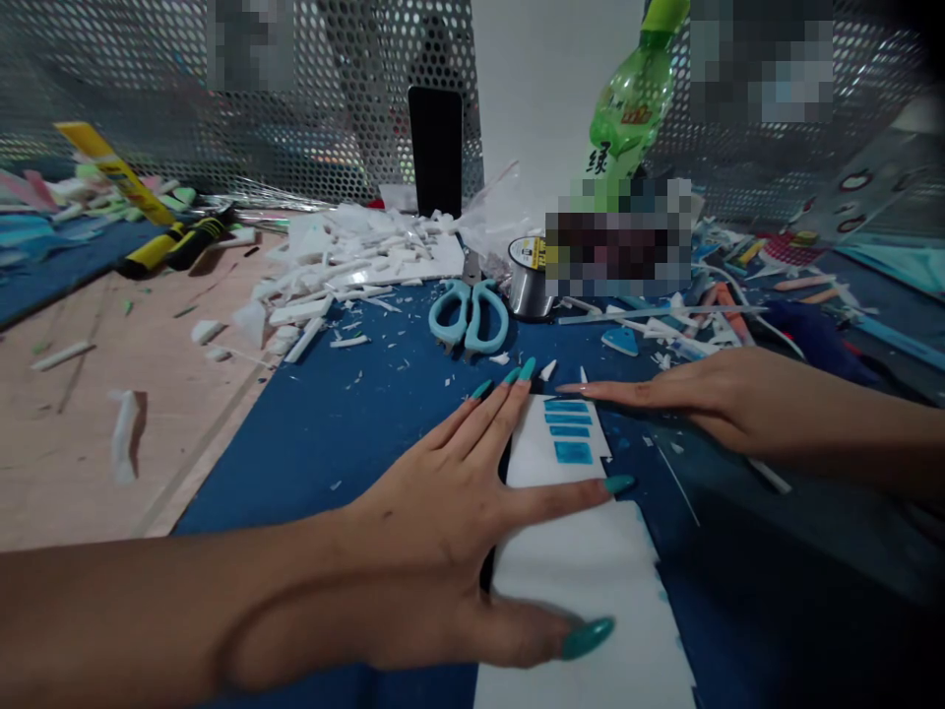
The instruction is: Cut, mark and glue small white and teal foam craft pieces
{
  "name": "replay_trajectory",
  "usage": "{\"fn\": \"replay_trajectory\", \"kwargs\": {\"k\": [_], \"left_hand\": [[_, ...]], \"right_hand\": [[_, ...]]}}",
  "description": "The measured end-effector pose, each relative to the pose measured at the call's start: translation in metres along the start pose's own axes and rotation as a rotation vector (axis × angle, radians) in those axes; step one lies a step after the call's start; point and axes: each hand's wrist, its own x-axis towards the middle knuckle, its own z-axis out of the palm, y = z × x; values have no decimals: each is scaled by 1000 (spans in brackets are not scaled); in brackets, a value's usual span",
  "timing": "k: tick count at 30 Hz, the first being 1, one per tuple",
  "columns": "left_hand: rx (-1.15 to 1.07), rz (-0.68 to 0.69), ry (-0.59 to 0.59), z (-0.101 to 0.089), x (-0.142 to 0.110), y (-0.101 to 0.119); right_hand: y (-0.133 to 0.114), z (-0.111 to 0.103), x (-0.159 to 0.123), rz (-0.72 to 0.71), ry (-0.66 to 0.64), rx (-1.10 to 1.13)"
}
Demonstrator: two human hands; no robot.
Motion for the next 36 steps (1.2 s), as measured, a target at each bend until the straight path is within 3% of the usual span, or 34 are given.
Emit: {"fn": "replay_trajectory", "kwargs": {"k": [7, 36], "left_hand": [[-7, -2, 12, 1, 0, 0], [-8, 15, 2, 1, 0, -1]], "right_hand": [[-1, 1, 0, -19, -33, 54], [-6, -2, 7, -52, -17, -108]]}}
